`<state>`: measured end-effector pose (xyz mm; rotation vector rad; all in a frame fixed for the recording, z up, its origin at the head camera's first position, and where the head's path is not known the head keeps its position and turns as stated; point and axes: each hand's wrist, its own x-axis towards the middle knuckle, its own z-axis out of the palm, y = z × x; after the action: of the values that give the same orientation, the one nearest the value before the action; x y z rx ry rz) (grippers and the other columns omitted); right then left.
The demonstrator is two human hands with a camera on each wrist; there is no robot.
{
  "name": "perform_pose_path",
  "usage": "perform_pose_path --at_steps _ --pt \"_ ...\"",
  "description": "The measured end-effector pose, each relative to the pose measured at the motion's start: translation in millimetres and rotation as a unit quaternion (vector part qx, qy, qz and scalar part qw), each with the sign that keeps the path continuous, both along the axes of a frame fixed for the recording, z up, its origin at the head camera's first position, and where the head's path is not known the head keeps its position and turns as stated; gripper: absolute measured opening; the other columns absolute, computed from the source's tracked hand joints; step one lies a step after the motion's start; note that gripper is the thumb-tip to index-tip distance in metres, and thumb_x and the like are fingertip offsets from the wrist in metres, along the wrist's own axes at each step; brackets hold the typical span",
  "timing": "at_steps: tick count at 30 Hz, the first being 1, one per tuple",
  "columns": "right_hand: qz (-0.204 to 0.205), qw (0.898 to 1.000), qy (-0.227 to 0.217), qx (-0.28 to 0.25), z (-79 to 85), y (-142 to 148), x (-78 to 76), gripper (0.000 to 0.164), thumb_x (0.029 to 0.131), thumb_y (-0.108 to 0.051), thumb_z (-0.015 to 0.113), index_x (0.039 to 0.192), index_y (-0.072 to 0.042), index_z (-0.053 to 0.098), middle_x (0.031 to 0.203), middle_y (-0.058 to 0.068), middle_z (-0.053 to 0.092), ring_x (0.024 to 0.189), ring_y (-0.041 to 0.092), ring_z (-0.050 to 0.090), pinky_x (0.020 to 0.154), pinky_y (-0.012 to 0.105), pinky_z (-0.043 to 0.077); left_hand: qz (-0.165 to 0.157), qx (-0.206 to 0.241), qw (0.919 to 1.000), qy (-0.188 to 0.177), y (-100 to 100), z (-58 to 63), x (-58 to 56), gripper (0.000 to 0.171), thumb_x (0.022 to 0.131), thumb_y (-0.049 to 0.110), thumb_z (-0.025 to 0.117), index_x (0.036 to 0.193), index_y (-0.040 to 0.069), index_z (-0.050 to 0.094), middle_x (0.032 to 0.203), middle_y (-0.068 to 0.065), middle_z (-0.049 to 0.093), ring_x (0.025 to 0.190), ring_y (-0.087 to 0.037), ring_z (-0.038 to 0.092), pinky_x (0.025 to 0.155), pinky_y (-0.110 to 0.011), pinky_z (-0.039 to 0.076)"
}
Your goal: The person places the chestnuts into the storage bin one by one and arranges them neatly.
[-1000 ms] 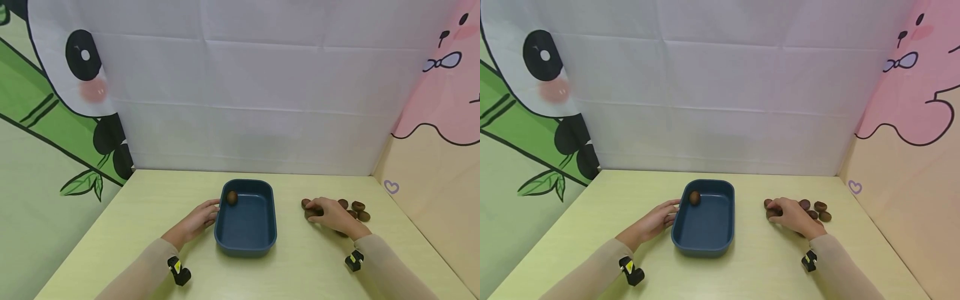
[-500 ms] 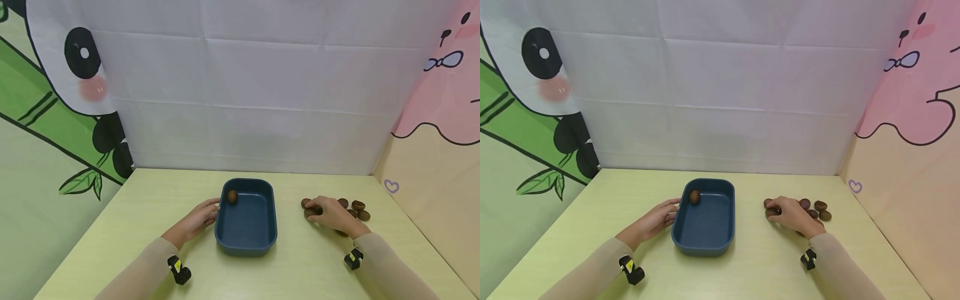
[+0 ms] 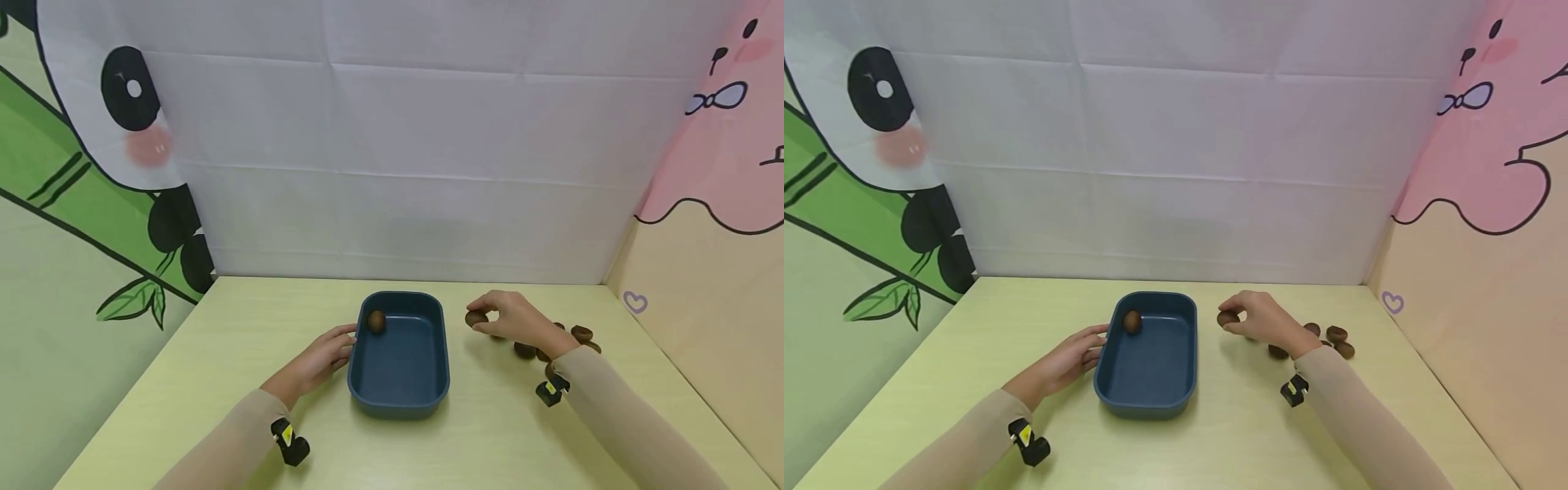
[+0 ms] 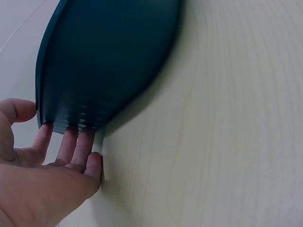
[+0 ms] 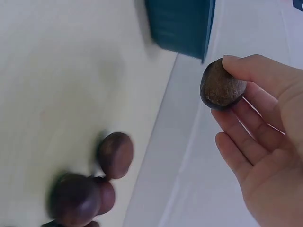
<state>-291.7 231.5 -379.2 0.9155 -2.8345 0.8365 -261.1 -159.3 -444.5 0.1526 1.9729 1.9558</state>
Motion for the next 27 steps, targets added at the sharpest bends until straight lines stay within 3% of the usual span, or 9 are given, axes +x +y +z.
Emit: perform_pose_path --at_steps 5,15,22,27 --pt "0.029 1.0 0.004 -0.009 13.8 -26 -6.7 0.036 0.089 -0.018 0.077 0.123 -0.01 0.07 0.111 -0.004 0.07 0.105 0.017 0.065 0.091 0.042 0.051 0.002 0.003 1.0 -0.002 0 0.1 -0.4 0.054 0.102 0.017 0.047 0.152 0.002 0.033 0.144 -0.024 0.05 0.133 -0.036 0.049 0.115 -0.05 0.028" --pt "0.082 0.996 -0.027 -0.01 31.6 -84 -17.7 0.036 0.09 -0.021 0.076 0.124 -0.013 0.071 0.115 -0.003 0.07 0.105 0.015 0.065 0.092 0.035 0.053 0.004 0.0 1.0 0.0 1 -1.1 -1.4 0.054 0.102 0.017 0.046 0.152 0.003 0.034 0.143 -0.023 0.05 0.132 -0.035 0.05 0.115 -0.05 0.028" --pt "0.122 0.992 -0.043 -0.002 27.6 -116 -30.1 0.037 0.09 -0.021 0.077 0.124 -0.008 0.071 0.111 -0.002 0.072 0.097 0.008 0.067 0.085 0.026 0.054 -0.002 -0.002 1.0 0.004 2 -0.9 -0.7 0.055 0.102 0.018 0.045 0.152 0.0 0.032 0.144 -0.024 0.049 0.133 -0.037 0.049 0.115 -0.051 0.029" --pt "0.128 0.99 -0.065 -0.015 19.7 -135 -37.1 0.037 0.09 -0.019 0.077 0.123 -0.003 0.071 0.112 0.002 0.073 0.098 0.009 0.069 0.084 0.023 0.053 -0.006 0.004 1.0 0.002 3 -0.6 -1.2 0.054 0.102 0.017 0.045 0.153 0.001 0.032 0.145 -0.024 0.048 0.135 -0.036 0.047 0.116 -0.05 0.028"
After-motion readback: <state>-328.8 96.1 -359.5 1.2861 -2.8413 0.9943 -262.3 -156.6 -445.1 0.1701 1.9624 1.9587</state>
